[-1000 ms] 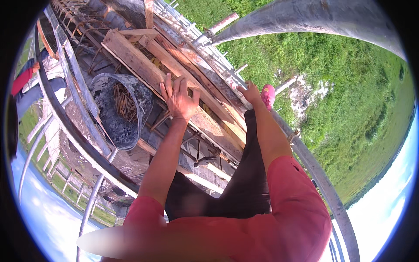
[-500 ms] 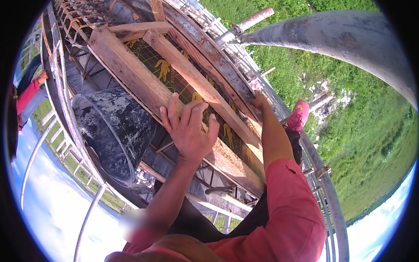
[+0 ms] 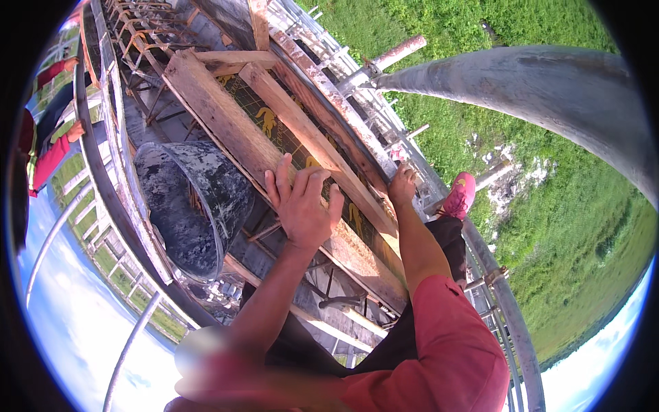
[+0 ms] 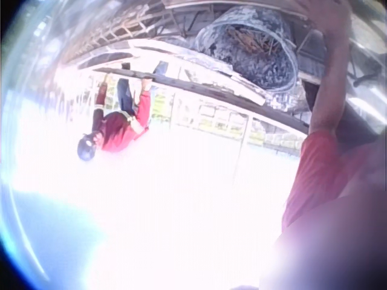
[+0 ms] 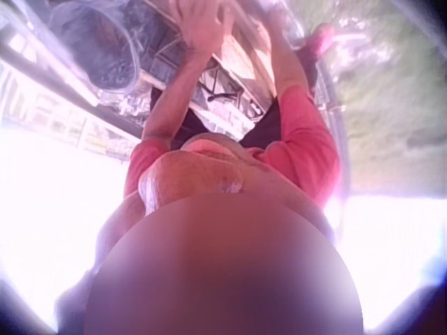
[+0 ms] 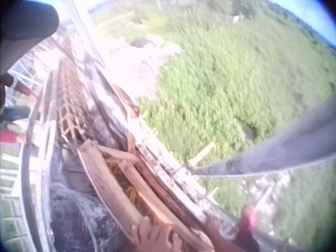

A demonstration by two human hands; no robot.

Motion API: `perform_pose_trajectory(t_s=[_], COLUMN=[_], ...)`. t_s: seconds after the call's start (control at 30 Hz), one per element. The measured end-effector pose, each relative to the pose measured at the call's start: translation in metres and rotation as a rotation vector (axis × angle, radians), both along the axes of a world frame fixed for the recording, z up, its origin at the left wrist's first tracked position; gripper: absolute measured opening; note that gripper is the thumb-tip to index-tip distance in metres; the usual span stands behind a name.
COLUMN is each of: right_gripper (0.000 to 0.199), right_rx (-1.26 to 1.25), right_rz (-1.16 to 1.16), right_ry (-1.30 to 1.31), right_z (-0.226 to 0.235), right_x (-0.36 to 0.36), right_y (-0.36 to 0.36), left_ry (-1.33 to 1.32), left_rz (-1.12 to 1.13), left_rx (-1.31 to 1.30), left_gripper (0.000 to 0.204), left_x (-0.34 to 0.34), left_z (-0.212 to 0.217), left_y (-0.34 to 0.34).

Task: The person walks along a narrow scaffolding platform and adjusts wooden planks and metal poles. They use both hands to position the planks and occasionally reach for a bucket of nails while maintaining balance on the structure.

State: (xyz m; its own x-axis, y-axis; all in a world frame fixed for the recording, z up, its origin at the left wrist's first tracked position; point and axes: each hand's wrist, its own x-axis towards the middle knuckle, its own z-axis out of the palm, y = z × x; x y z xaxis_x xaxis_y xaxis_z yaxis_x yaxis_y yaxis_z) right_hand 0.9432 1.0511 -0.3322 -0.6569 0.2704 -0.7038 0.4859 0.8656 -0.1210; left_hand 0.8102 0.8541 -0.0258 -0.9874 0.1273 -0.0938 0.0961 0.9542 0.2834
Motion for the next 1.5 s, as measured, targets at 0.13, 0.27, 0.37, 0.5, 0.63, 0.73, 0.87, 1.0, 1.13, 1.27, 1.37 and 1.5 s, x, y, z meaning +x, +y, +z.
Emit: perform_pose_trajectory(t_s=[0.13, 0.27, 0.37, 0.5, 0.63, 0.73, 0.87, 1.0, 1.13, 1.27, 1.37, 1.5], right_gripper=[0.063, 0.077, 0.09, 0.105, 0.106, 0.106, 0.116, 0.122, 0.122, 0.12, 0.125, 0.13], right_rx=[0.023, -0.022, -0.073, -0.078, -0.112, -0.157, -0.283, -0.471, -0.692, -0.705, -0.772, -0.914], right_rz=[0.06, 0.052, 0.065, 0.025, 0.024, -0.008, -0.042, -0.097, -0.285, -0.396, -0.577, -0.553], right_ry=[0.056, -0.007, -0.038, -0.105, -0.161, -0.176, -0.255, -0.385, -0.43, -0.582, -0.506, -0.675], right_z=[-0.012, -0.006, 0.013, 0.035, 0.041, 0.029, -0.008, -0.037, -0.064, -0.093, -0.102, -0.089], right_x=[0.007, 0.004, -0.003, -0.014, -0.018, -0.02, -0.038, -0.052, -0.063, -0.062, -0.053, -0.049], right_y=[0.001, 0.005, 0.001, -0.008, -0.006, 0.005, 0.024, 0.046, 0.065, 0.063, 0.052, 0.048], left_ry=[0.003, 0.012, 0.016, 0.024, 0.028, 0.059, 0.042, 0.014, -0.027, -0.016, -0.025, -0.029], left_rz=[0.001, -0.011, -0.011, -0.01, 0.003, 0.002, 0.006, 0.002, 0.009, 0.008, 0.004, -0.009], left_rx=[0.002, -0.01, -0.01, -0.027, -0.02, -0.015, -0.015, -0.037, -0.055, -0.055, -0.08, -0.1], left_gripper=[0.023, 0.023, 0.022, 0.021, 0.021, 0.02, 0.019, 0.018, 0.017, 0.017, 0.017, 0.018], left_x=[0.0, 0.002, 0.002, 0.001, 0.0, 0.001, 0.002, 0.001, 0.001, 0.002, 0.003, 0.003], left_z=[0.002, 0.0, -0.002, -0.002, -0.003, -0.005, -0.007, -0.006, -0.004, -0.006, -0.008, -0.007], left_y=[0.001, 0.0, 0.0, 0.001, 0.002, 0.002, 0.0, 0.0, 0.001, 0.001, 0.001, 0.002])
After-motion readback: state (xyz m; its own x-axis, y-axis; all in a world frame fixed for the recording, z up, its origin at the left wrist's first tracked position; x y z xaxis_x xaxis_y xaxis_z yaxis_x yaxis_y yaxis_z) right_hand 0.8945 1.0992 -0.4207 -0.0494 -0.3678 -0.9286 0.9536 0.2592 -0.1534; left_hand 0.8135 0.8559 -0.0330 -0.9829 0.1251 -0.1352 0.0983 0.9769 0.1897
